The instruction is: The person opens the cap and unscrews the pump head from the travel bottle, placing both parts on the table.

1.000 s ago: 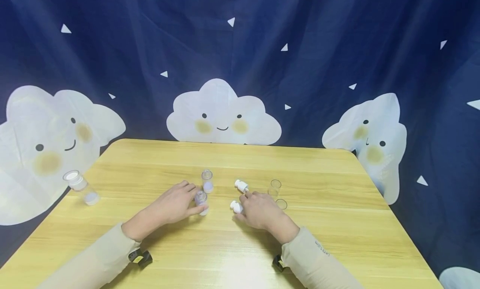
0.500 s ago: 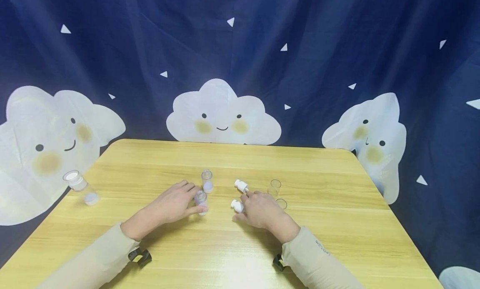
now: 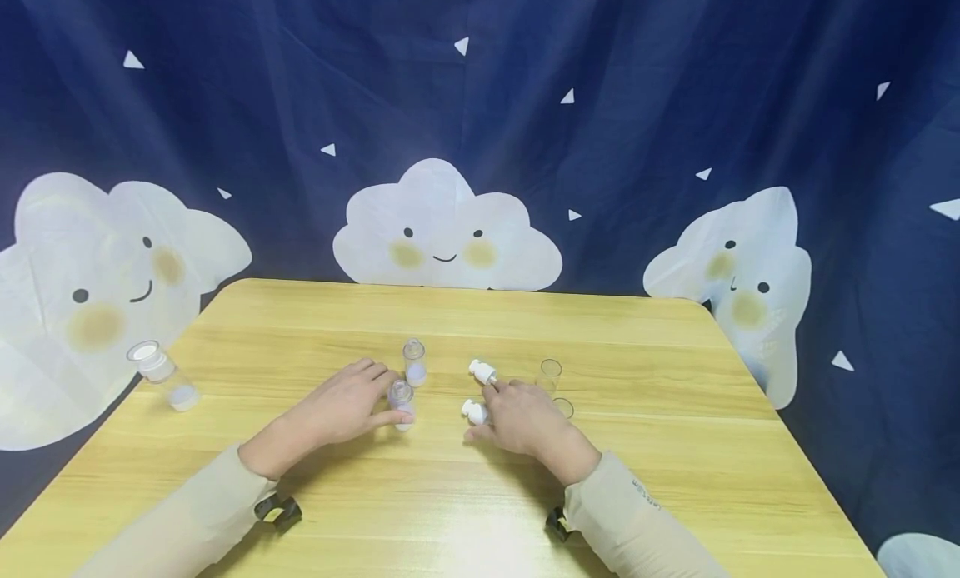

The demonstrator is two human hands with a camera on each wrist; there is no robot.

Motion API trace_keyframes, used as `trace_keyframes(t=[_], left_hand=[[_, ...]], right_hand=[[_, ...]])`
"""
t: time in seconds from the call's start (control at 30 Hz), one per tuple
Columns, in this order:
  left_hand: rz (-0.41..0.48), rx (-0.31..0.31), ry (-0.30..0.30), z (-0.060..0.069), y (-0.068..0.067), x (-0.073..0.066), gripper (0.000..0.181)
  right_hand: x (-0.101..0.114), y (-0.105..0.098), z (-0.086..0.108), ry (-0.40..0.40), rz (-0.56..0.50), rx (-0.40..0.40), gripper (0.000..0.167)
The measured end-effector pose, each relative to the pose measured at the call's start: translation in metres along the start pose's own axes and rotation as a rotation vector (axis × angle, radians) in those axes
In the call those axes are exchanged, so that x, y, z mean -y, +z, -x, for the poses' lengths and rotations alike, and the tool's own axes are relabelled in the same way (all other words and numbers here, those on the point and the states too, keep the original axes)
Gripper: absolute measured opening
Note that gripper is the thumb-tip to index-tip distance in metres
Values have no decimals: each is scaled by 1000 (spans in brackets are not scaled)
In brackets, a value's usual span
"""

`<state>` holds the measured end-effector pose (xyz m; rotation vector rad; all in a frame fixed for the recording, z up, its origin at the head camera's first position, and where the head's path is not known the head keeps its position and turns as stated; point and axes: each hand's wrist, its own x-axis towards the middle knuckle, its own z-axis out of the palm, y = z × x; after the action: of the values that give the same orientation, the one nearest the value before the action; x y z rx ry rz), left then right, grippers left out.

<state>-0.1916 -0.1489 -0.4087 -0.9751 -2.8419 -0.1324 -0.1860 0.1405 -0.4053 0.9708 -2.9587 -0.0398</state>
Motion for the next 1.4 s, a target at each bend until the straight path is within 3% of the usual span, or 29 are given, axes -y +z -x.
trace_keyframes(t=[0.4,0.67,1.0,1.1,1.23,1.4], left_hand=[[19,4,-14,6,-9,6,78],[28,-76,3,17,-8,12,75],[55,-87,-89,39,-21,28,81],[51,-104,-113,47,-25,34,79],[46,-123,-149,58,-31,41,78],[66,-136,-203,71,-37,51,75]], right_hand=[[1,-3,0,35,-15,31,75],[1,-2,2,30,-17,15,72],[1,-1,2,11,-14,-33,65],[1,-1,3,-2,-10,-54,71],[2,-2,3,-23,8,-107,78],[3,-5,2,-61,20,-189,75]])
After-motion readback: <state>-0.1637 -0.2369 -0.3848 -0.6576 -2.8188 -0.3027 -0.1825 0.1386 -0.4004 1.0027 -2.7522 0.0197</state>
